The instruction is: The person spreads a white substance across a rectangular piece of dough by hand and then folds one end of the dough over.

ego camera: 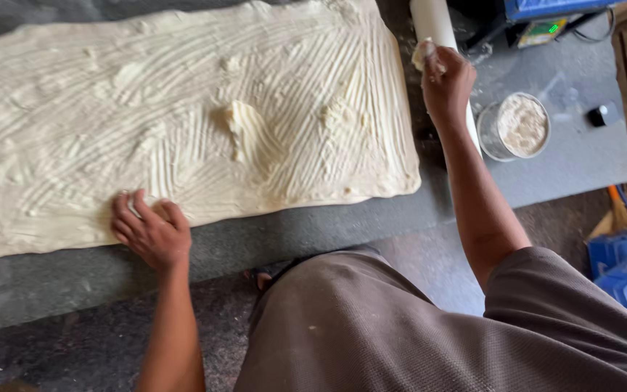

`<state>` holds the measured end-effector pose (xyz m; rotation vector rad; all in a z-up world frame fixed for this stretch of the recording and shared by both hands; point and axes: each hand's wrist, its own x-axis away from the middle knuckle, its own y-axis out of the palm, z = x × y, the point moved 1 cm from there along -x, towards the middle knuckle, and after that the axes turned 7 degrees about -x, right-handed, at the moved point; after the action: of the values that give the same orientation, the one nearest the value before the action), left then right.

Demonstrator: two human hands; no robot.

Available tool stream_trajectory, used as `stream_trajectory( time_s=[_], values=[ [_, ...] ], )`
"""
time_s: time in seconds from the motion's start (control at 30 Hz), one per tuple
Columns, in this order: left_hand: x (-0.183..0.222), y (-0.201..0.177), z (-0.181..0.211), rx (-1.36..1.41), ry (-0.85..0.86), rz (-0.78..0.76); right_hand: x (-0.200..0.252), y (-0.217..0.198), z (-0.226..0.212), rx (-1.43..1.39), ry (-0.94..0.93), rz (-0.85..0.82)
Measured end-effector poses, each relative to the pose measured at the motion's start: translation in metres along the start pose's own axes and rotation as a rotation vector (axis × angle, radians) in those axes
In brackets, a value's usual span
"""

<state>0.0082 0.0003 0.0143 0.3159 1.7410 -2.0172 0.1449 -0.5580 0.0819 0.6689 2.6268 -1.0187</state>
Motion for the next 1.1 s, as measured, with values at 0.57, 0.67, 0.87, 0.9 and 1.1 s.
stream_trajectory(
  time_s=[0.57,0.67,0.87,0.9,1.1],
  values=[
    [0.008,0.009,-0.008,-0.003,0.029,-0.034,0.18,-0.019,-0.022,0.141,-0.138,-0.334],
    [0.01,0.01,-0.009,-0.016,0.025,-0.068,0.132,0.001,0.03,0.14,-0.481,-0.222],
    [0.012,0.012,-0.009,-0.02,0.043,-0.049,0.103,0.006,0.06,0.341,0.032,-0.214],
    [0.016,0.011,-0.011,-0.006,0.042,-0.059,0.128,-0.005,0.052,0.381,-0.061,-0.162],
    [0.016,0.027,-0.019,-0.068,0.012,-0.046,0.242,0.041,-0.008,0.332,0.052,-0.073]
  ],
)
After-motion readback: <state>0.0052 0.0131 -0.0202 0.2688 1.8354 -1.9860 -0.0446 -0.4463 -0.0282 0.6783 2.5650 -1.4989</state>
